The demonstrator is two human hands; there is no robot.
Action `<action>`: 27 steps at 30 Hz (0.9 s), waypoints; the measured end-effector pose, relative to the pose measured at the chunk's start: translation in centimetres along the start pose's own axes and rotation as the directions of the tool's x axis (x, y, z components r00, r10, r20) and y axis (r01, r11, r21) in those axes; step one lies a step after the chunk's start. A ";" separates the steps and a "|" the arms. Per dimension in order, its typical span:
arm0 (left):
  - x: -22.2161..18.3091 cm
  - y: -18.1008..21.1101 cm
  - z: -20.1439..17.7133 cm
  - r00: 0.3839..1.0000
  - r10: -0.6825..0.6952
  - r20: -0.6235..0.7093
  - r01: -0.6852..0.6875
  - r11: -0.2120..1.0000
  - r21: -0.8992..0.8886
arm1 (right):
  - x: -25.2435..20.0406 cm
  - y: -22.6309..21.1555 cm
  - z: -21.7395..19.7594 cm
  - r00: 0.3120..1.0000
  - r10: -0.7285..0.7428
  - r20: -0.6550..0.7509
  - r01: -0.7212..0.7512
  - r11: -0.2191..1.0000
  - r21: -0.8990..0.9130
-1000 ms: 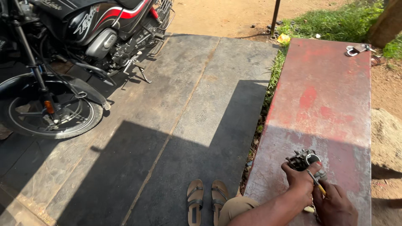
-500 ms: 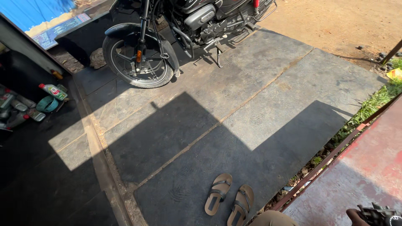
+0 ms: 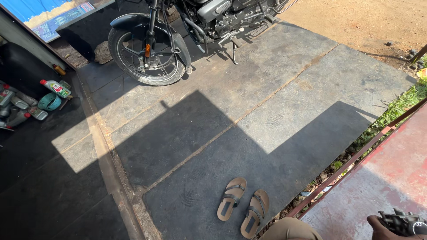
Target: The person disassembles and repairs a motorcycle carburetor using a screwdriver by hand. The person removes a metal cover, a spring, and other internal components while sitting on the ground.
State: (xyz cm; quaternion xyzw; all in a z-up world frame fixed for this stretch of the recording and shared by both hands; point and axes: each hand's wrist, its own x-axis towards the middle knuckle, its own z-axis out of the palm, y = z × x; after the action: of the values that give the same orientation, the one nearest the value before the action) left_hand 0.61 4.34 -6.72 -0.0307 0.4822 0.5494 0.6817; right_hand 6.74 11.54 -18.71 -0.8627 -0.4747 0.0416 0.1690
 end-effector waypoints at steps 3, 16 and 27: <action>0.5 0.2 0.1 1.000 0.015 -0.010 -0.015 1.000 0.025 | 0.2 1.5 0.1 1.000 -0.006 -0.026 0.006 1.000 0.003; -2.0 -3.3 2.4 0.999 0.035 -0.026 -0.037 0.994 -0.101 | -7.2 8.3 -16.9 0.882 -0.464 -0.080 0.471 0.868 0.156; -2.5 -2.1 1.6 0.998 0.052 -0.032 -0.053 0.998 -0.025 | -8.4 6.0 -19.8 0.886 -0.459 -0.066 0.462 0.861 0.212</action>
State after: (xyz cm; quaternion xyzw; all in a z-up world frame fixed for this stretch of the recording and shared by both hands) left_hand 3.41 2.67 -5.15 -0.0352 0.4863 0.5726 0.6591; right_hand 11.60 -3.43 -2.88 -0.7005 -0.6580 0.0469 0.2723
